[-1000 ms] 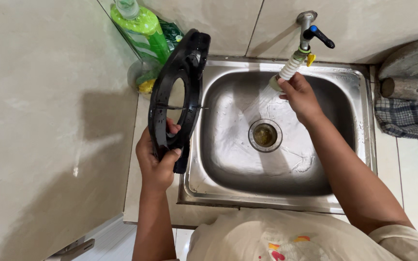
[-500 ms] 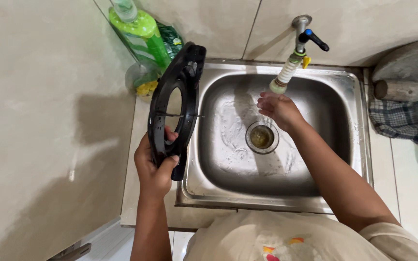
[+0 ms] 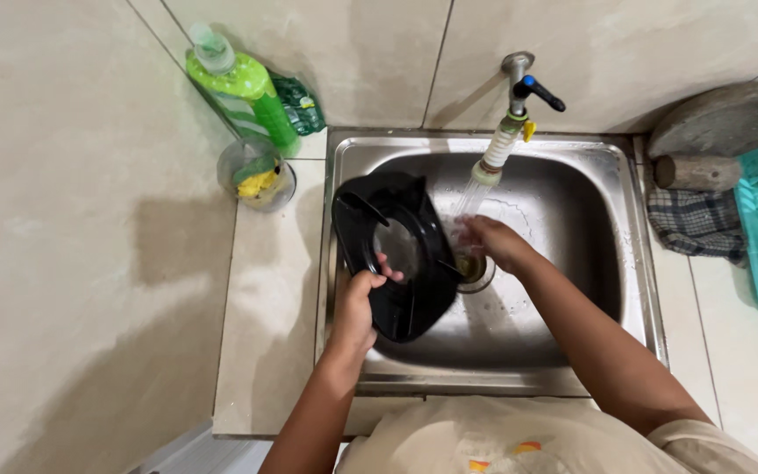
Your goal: The person washes a black circular stove burner grate in a sink, scrubbing it with a sponge and rinsing it under running water.
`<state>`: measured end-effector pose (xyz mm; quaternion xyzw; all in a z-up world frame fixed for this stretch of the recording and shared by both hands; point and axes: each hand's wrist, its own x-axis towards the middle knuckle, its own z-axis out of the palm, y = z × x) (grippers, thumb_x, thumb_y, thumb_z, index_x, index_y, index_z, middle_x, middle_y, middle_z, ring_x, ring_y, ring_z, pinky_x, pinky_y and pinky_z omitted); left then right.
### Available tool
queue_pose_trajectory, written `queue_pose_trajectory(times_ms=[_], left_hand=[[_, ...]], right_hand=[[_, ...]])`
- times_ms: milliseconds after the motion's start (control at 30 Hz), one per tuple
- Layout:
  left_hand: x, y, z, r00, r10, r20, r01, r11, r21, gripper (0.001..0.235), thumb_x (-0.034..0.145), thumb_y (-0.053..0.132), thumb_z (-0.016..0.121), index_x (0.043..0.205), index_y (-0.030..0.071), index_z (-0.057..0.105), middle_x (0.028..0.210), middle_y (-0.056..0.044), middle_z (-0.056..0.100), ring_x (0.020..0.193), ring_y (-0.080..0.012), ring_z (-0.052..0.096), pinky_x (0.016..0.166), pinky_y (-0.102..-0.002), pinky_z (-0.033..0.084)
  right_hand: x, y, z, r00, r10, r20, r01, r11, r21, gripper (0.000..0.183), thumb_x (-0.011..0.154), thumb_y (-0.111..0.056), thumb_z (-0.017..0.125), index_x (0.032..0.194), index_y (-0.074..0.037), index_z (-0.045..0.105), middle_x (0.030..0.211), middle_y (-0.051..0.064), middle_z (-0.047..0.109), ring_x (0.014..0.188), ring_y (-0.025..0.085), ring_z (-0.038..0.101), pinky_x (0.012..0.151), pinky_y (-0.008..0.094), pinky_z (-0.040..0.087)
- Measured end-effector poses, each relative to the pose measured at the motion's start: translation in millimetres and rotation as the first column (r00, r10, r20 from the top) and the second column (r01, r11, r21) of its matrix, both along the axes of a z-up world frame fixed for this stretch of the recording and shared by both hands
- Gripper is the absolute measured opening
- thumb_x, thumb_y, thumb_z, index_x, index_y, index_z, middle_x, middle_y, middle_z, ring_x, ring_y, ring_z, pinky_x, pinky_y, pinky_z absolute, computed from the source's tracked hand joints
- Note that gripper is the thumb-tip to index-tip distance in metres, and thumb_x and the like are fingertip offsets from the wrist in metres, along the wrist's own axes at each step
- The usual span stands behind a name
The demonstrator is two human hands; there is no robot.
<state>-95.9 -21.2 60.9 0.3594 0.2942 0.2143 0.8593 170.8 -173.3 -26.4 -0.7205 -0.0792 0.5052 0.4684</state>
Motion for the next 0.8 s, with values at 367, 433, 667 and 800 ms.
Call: queue_pose_trajectory(times_ms=[367,433,667,800], left_hand=[[47,-6,-34,0.986,-0.153,0.063,0.162,0.811,-0.562,0.038,0.079,0.022,0.051,0.099,-0.007,0.064,0.091,-0.019,0.067,0.094,-0.0358,0.067,0.098,-0.048,0.054],[52,-10,-35,0.98,-0.188,0.065,0.189,0.775,-0.603,0.042,0.08,0.025,0.051,0.103,-0.007,0.065,0.095,-0.02,0.068,0.095,-0.0343,0.067,0.098,-0.049,0.053],[61,-16,-28,0.965,-0.22,0.141,0.261,0.785,-0.561,0.04,0.081,0.022,0.054,0.106,-0.007,0.065,0.091,-0.018,0.068,0.092,-0.0322,0.067,0.094,-0.045,0.055],[38,-19,-22,0.965,-0.244,-0.099,0.215,0.947,-0.239,0.026,0.081,0.014,0.057,0.103,-0.001,0.062,0.087,-0.014,0.067,0.089,-0.0286,0.068,0.089,-0.042,0.054]], right_hand=[[5,-77,15,0.889,-0.161,-0.429,0.207,0.976,0.063,0.083,0.097,-0.063,0.044,0.149,0.002,0.048,0.14,0.02,0.063,0.122,0.029,0.061,0.107,0.041,0.045],[6,-88,16,0.895,-0.236,-0.378,0.253,0.968,-0.004,0.08,0.097,-0.06,0.049,0.148,0.002,0.05,0.135,0.02,0.063,0.117,0.029,0.062,0.104,0.043,0.048],[16,-85,23,0.997,-0.076,-0.025,0.073,0.992,-0.107,0.063,0.092,-0.047,0.058,0.15,-0.023,0.049,0.128,0.002,0.065,0.107,0.019,0.065,0.087,0.034,0.054],[26,-52,50,0.897,0.047,0.439,0.003,0.994,-0.112,0.065,0.091,-0.045,0.067,0.149,-0.021,0.05,0.12,0.004,0.069,0.099,0.018,0.066,0.082,0.031,0.054]])
